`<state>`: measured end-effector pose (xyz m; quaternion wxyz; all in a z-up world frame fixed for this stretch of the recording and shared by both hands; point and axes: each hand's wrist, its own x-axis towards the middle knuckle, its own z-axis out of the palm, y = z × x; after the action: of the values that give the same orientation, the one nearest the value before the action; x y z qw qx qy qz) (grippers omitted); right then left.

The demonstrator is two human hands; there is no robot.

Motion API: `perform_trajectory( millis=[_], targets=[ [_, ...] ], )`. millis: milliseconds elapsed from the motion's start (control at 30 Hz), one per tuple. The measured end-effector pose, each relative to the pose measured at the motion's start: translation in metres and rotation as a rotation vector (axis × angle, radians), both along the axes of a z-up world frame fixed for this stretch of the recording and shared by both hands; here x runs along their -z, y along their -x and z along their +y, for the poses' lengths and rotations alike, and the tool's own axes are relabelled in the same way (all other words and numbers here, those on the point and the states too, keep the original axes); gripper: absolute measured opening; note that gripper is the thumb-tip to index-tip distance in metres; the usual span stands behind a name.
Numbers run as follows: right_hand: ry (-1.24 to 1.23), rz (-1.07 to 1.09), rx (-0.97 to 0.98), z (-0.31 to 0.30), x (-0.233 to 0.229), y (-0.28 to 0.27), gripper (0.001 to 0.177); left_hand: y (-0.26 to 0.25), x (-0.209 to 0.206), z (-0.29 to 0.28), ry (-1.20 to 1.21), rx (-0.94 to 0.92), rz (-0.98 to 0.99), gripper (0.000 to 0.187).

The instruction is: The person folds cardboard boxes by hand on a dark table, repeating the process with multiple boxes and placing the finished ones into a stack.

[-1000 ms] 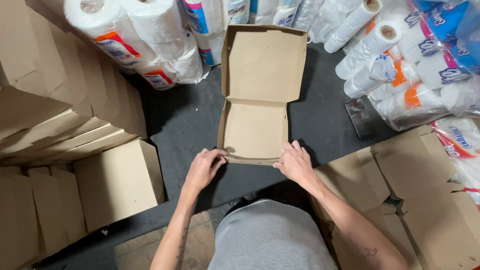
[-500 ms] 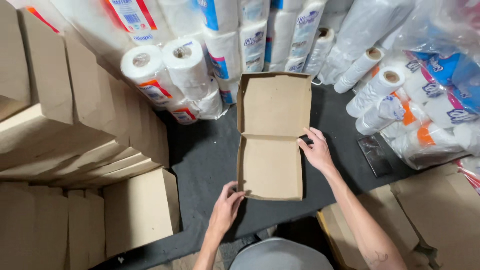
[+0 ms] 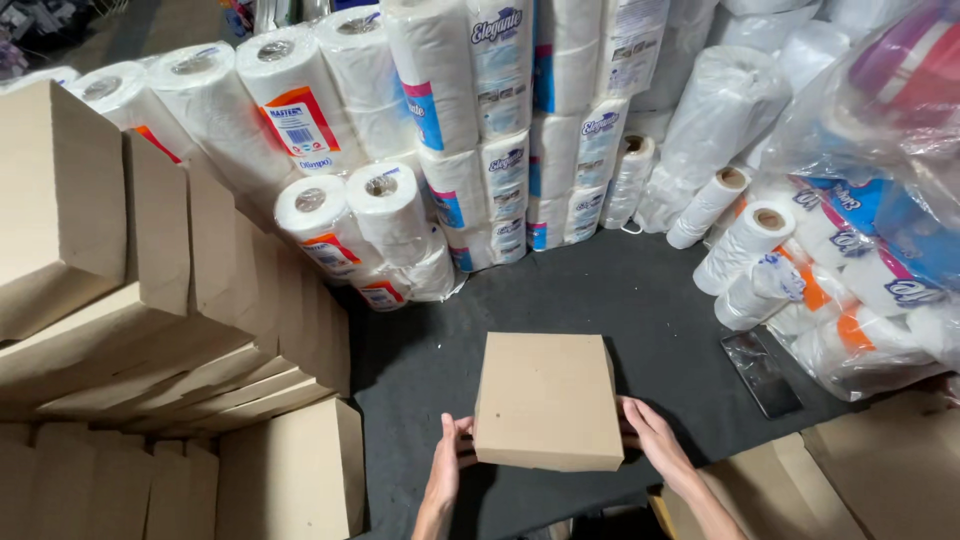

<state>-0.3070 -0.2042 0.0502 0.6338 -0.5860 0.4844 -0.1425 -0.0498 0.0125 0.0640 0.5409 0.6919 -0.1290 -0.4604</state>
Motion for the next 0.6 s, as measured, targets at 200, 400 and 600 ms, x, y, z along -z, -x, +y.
perform_trajectory(
  millis=[200,400,600],
  targets=[
    [-0.310,0.179,0.033,0.022,-0.028,0.000,0.077,0.000,-0.016,-0.012,-0.187,0.008,0.119,0.041],
    [-0.316,0.127,-0.014,0.022,-0.013,0.001,0.057,0.004,-0.020,-0.008,-0.254,-0.031,0.132,0.034],
    [-0.293,0.223,-0.189,0.031,-0.051,-0.006,0.070,0.011,-0.023,0.009,-0.244,-0.012,0.094,0.041]
  ],
)
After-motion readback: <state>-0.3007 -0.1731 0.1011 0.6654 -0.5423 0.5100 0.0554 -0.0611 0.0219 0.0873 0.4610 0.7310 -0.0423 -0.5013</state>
